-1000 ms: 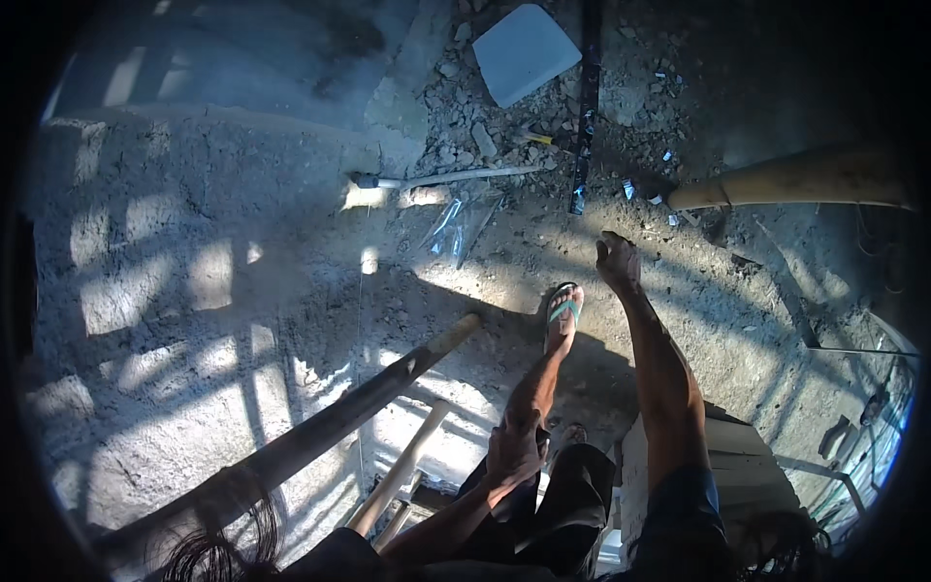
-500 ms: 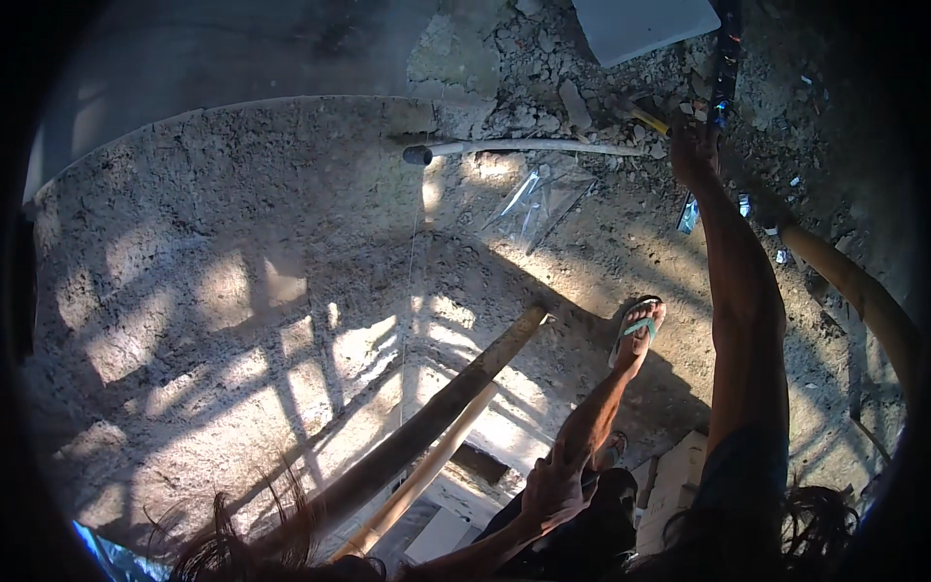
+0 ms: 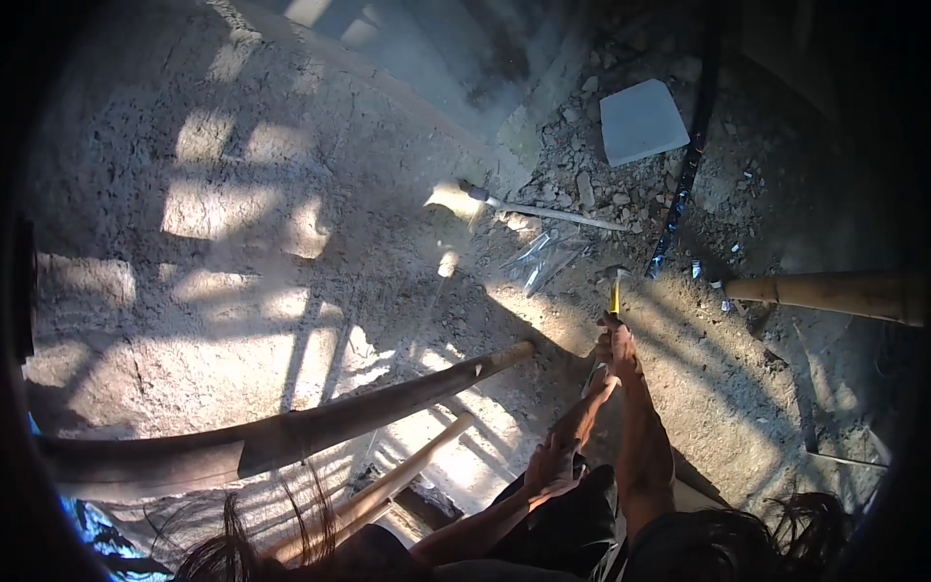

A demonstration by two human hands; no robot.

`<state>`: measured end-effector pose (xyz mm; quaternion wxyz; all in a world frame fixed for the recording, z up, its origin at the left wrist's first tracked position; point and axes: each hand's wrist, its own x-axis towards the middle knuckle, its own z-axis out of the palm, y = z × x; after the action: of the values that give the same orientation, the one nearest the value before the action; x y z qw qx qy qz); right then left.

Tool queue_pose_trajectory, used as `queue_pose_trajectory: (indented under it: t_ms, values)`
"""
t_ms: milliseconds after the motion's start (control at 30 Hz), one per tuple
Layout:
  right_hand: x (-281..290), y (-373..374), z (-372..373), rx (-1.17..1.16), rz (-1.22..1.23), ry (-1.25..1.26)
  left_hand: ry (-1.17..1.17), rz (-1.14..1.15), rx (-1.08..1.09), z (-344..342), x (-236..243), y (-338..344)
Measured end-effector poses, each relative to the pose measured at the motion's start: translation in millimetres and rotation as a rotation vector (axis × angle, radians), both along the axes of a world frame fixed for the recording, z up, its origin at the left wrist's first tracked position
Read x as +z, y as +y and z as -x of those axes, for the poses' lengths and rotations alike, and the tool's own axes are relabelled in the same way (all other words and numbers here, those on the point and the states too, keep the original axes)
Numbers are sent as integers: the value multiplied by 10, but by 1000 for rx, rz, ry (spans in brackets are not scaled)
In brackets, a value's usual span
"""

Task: The person fits a plastic elbow onto a pipe protruding from a wall, taps it with a hammer, and then presses a rectangular white piece into mortar on the wall, tapping it with a hammer to secure it.

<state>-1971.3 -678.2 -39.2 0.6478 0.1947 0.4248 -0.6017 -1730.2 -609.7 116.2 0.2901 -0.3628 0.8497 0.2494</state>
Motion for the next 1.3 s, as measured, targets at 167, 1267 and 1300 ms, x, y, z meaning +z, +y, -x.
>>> queue_pose_trajectory:
  t_ms: [167,1267,1300]
  values:
    - [546,1265,-1416,-253,-65,-40,211,-363,280,-967,263,329]
    - [3181,2665,-6974,727,-269,34,165,-295,1945,-9403,1469,4327]
    - [3378,2654,-7173,945,-224,80,121,-331,2005,-9442,1482,4453]
